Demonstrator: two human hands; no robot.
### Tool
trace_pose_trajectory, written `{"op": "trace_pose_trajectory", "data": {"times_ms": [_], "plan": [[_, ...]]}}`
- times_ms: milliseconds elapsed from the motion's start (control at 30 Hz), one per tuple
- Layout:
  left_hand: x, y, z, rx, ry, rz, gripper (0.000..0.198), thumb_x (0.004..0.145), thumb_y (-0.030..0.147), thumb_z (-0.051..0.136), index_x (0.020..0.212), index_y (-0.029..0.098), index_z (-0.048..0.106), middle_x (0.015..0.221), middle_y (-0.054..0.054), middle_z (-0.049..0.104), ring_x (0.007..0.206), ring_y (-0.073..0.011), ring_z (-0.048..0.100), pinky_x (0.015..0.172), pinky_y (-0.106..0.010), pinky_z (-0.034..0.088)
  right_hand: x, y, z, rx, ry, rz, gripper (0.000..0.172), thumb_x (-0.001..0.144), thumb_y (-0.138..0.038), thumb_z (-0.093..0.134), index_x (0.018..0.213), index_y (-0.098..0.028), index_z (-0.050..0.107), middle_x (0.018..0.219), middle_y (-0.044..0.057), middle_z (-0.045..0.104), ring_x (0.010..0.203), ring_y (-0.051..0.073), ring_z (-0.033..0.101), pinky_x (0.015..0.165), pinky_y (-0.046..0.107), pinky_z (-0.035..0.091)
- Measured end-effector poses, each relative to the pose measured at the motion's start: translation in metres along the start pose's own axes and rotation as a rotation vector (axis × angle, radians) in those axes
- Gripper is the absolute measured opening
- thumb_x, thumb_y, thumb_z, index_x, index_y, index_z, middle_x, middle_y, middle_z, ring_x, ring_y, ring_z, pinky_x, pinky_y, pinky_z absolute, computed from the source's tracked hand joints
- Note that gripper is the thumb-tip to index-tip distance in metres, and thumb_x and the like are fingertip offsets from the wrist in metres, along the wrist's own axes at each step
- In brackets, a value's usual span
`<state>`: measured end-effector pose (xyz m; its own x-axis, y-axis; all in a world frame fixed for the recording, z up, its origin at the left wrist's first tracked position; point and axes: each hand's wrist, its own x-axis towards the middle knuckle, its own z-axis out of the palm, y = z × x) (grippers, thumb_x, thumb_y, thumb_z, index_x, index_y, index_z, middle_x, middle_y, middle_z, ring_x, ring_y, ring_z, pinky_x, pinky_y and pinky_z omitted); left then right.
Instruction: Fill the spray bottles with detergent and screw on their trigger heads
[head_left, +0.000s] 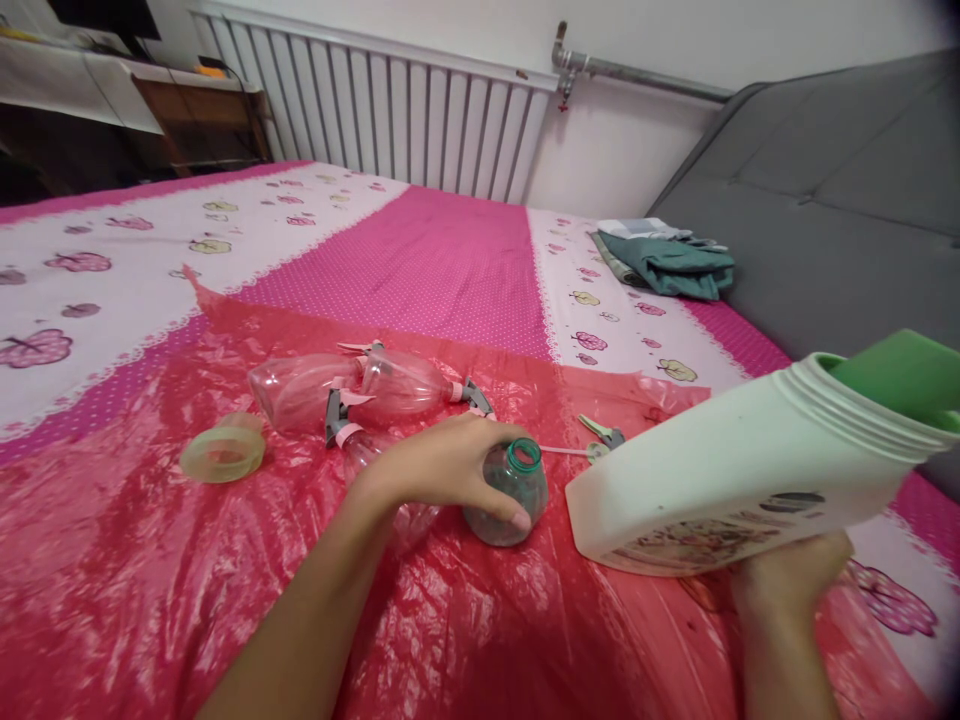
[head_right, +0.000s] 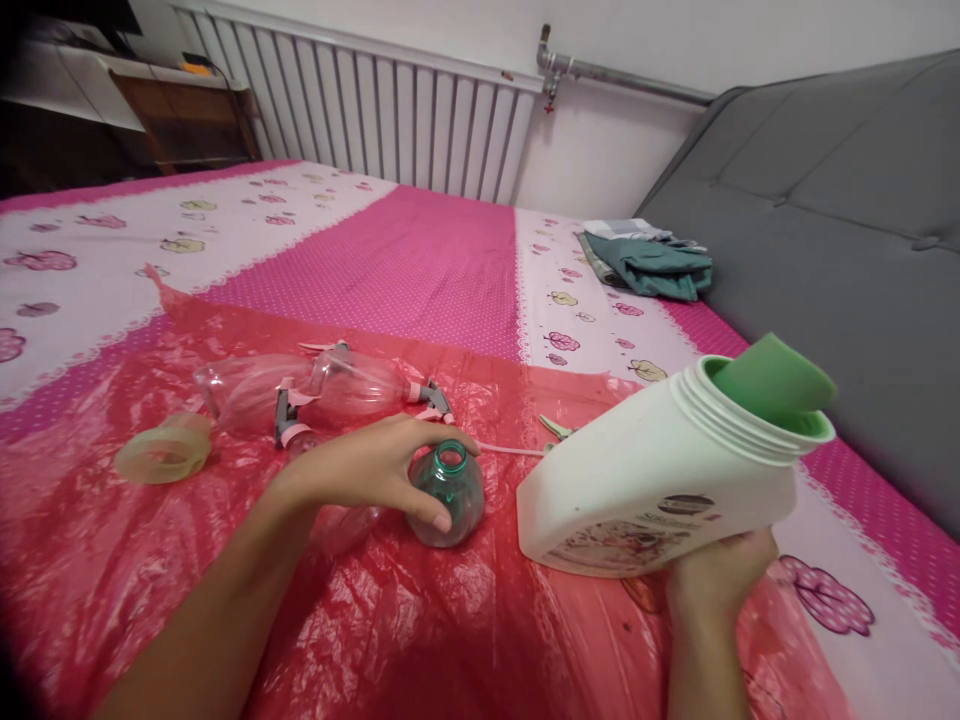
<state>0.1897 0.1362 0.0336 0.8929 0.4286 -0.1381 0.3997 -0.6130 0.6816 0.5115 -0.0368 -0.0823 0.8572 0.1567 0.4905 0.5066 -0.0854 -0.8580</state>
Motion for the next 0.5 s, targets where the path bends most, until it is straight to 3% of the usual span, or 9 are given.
{"op": "trace_pose_trajectory", "data": {"times_ms": [333, 500], "plan": [[0.0002, -0.0001, 0.0014, 0.015, 0.006, 0.005, 0.071, 0.066, 0.058, 0.083, 0.124, 0.023, 0.063, 0.116, -0.007, 0.069, 0.104, -0.0274, 0.062, 0.081, -0.031, 0.046, -0.0018, -0.0017, -0.0032, -0.026, -0.014, 0.007, 0.041, 0.064, -0.042, 0.072, 0.092, -0.012, 0.069, 0.088, 0.001, 0.062, 0.071, 0.012, 0.049, 0.066, 0.024, 0.042], [0.0009, -0.0005, 0.0009, 0.009, -0.001, 0.011, 0.068, 0.066, 0.057, 0.083, 0.121, 0.023, 0.064, 0.112, -0.006, 0.07, 0.1, -0.0267, 0.063, 0.078, -0.03, 0.046, -0.0019, -0.0059, -0.003, -0.014, -0.031, -0.002, 0.044, 0.062, -0.04, 0.072, 0.095, -0.012, 0.069, 0.09, 0.001, 0.063, 0.075, 0.011, 0.05, 0.07, 0.023, 0.042]]}}
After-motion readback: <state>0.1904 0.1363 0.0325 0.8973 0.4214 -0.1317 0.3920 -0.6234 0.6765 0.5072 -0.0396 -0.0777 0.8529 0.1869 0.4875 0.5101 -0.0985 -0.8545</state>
